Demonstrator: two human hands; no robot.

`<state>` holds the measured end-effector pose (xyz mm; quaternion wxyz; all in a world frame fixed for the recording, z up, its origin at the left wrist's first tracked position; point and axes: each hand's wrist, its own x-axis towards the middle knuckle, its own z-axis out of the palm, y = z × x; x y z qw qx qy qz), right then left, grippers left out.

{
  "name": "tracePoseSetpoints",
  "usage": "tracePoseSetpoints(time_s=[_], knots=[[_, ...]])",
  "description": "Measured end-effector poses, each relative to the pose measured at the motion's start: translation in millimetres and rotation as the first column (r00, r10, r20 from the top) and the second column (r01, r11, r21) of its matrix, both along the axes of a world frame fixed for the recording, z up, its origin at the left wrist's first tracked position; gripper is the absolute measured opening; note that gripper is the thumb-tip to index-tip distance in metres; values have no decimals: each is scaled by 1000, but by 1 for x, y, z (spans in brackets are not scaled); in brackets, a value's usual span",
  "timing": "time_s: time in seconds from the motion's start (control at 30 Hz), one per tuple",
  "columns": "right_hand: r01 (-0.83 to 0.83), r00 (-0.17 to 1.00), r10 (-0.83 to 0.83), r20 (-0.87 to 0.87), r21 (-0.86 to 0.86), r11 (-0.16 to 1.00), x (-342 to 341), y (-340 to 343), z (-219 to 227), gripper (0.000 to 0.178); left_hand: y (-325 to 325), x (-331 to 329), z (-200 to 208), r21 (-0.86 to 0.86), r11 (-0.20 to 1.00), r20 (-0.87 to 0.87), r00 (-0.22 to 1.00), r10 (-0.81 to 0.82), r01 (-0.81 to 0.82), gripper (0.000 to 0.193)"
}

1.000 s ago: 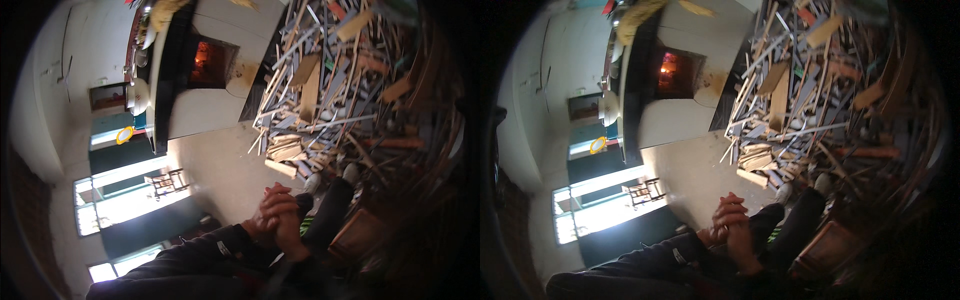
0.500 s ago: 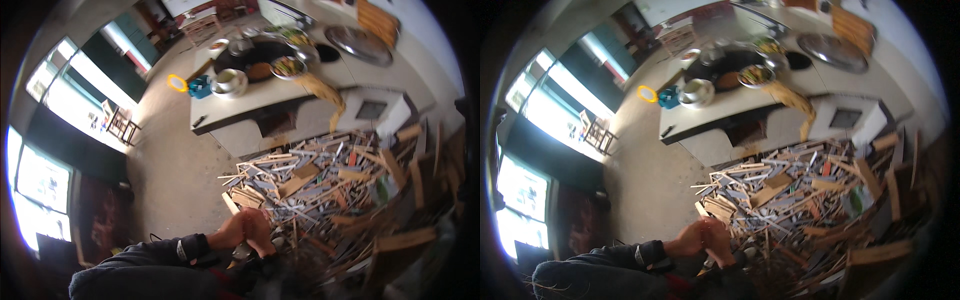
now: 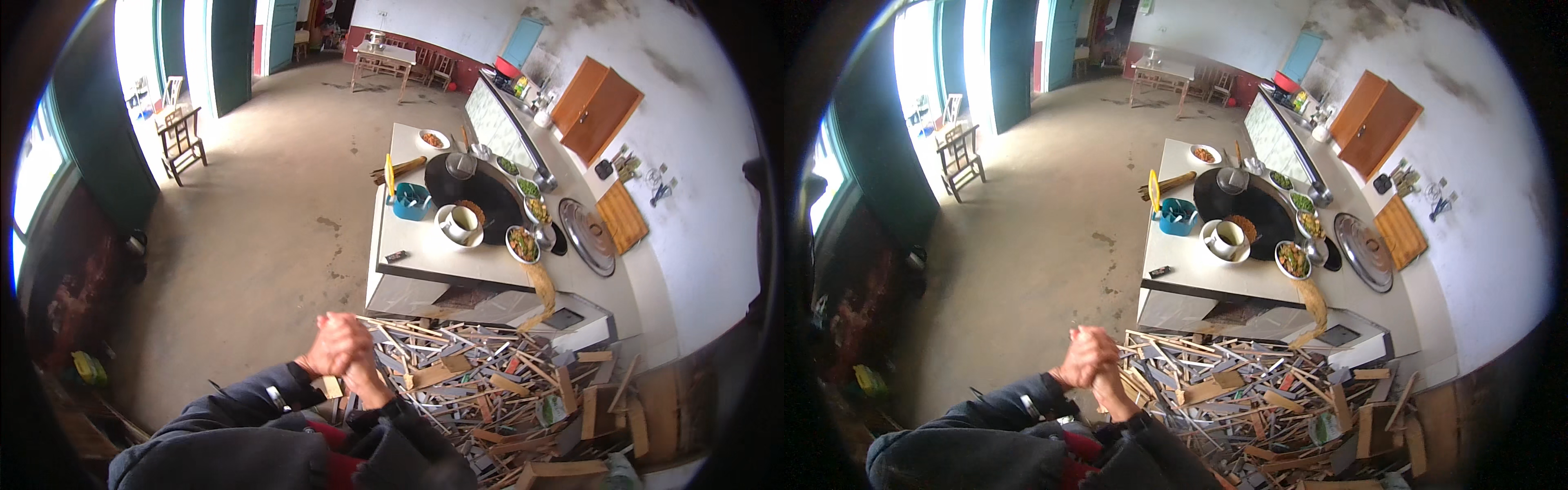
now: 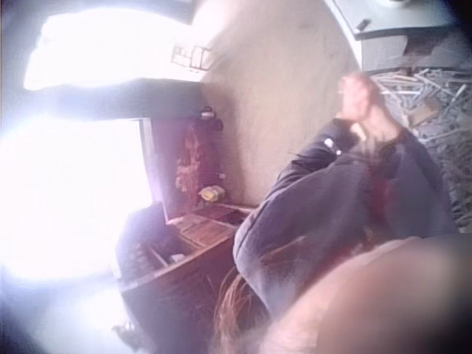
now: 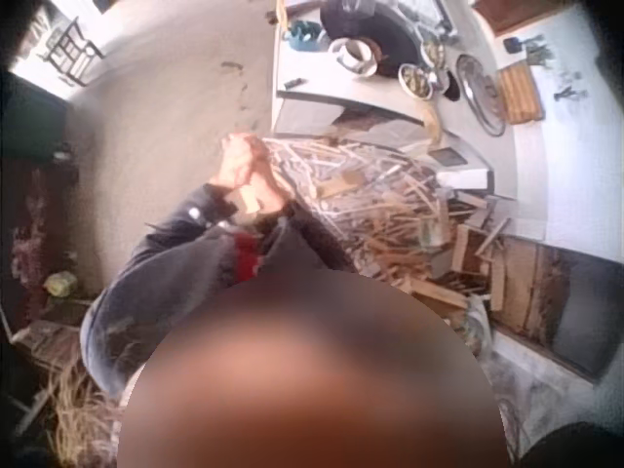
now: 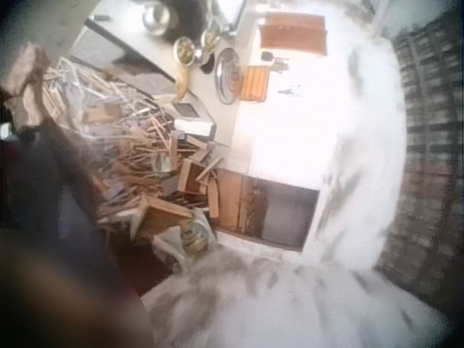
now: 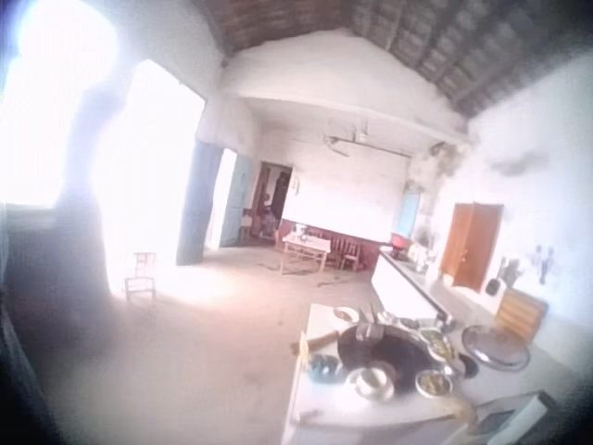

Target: The person pours oil into a wok, tends a wood-fired stove, washes peanuts in a strainer, and adds them to the wok. They then transfer peanuts from a plastic bag into a bowl and place the bag in a cabinet.

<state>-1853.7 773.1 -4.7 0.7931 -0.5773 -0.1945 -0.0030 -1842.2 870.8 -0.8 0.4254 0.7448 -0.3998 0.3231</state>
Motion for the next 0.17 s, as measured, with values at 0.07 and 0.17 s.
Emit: tracePoseSetpoints(time_s=[0.07, 0.17], knots=[[-133, 944, 146, -297, 63, 989, 11, 56, 17, 21, 65, 15, 0, -48, 975, -22, 976, 216, -217, 23], [-332, 933, 309, -182, -113, 936, 29, 125, 63, 53, 141, 31, 5, -180, 862, -203, 875, 439, -474, 31]])
